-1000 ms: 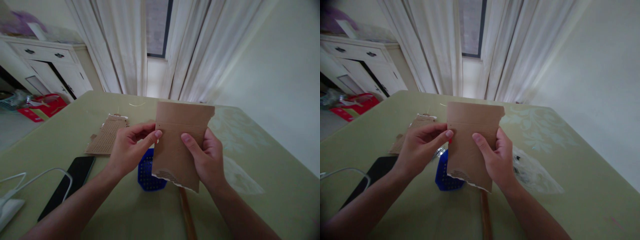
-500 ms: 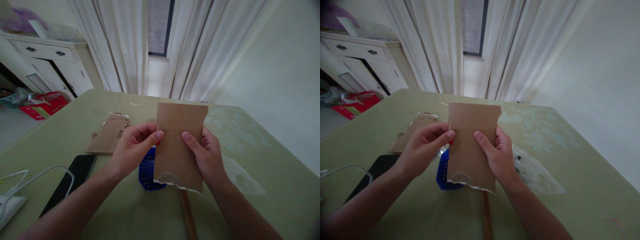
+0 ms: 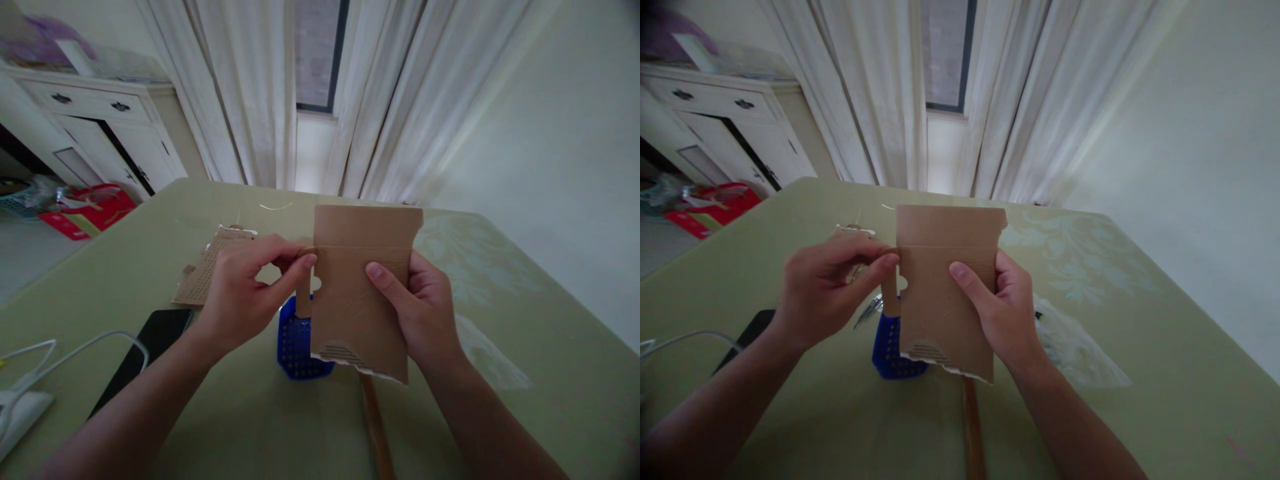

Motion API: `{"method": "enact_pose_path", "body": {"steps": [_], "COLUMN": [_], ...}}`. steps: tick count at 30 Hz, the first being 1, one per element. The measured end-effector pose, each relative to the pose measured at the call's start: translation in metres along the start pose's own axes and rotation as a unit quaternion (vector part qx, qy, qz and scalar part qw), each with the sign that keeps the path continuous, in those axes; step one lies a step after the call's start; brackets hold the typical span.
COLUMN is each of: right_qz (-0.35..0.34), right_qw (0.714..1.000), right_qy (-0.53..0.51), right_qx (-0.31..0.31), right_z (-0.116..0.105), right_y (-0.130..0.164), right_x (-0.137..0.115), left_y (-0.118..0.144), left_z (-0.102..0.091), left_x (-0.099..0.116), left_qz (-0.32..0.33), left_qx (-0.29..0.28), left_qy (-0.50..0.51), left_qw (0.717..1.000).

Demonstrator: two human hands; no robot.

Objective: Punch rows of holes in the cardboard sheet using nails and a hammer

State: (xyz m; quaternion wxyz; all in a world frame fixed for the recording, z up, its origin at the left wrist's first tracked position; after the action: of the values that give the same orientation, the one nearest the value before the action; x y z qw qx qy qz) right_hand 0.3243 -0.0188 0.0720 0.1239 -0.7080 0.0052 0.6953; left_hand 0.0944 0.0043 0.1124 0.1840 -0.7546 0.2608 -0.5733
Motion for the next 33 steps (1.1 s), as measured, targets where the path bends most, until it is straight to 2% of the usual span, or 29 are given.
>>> {"method": "enact_pose_path", "body": {"steps": [3,5,7,13,18,20,24,30,33], "right_qz": [0.009,0.006,-0.001,0.006,0.097,0.108,0.104,0.099,0.103], "right_qw": [1.0,1.0,1.0,0.999,0.982,0.977,0.975,0.973,0.972], "right_qy": [-0.006,-0.016,-0.023,-0.034,-0.114,-0.13,-0.148,-0.163,-0.164], "right_qx": [-0.003,-0.004,-0.001,-0.013,-0.115,-0.132,-0.131,-0.13,-0.131], "right_z": [0.003,0.004,0.004,0.001,0.011,0.013,0.013,0.019,0.02], "right_y": [0.001,0.002,0.002,0.002,0.006,0.007,0.008,0.012,0.013], "right_x": [0.003,0.003,0.002,0.003,0.016,0.017,0.014,0.007,0.005], "left_y": [0.006,0.009,0.009,0.002,0.007,0.011,0.017,0.019,0.021], "left_z": [0.0,0.002,0.002,0.007,0.018,0.023,0.036,0.043,0.048], "left_x": [0.014,0.019,0.021,0.007,0.0,-0.009,-0.026,-0.03,-0.029], "left_qz": [0.084,0.12,0.124,-0.004,-0.049,-0.096,-0.176,-0.256,-0.294], "left_qx": [0.006,0.005,0.002,-0.05,-0.087,-0.084,-0.058,-0.007,-0.001], "left_qy": [-0.125,-0.165,-0.169,-0.036,0.117,0.206,0.356,0.435,0.461], "left_qw": [0.989,0.979,0.978,0.998,0.988,0.97,0.916,0.863,0.837]}}
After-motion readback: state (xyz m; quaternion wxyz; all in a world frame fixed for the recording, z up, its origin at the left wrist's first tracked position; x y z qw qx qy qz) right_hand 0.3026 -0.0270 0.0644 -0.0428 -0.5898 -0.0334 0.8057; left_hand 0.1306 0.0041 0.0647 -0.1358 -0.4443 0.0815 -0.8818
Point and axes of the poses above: each hand's wrist, its own y-axis away from the middle knuckle, its own z-axis out of the palm, x = y × z, the point moved 7 cm from there along -y, towards the middle knuckle, and after that the axes turned 6 degrees about y, right-handed, at the moved point
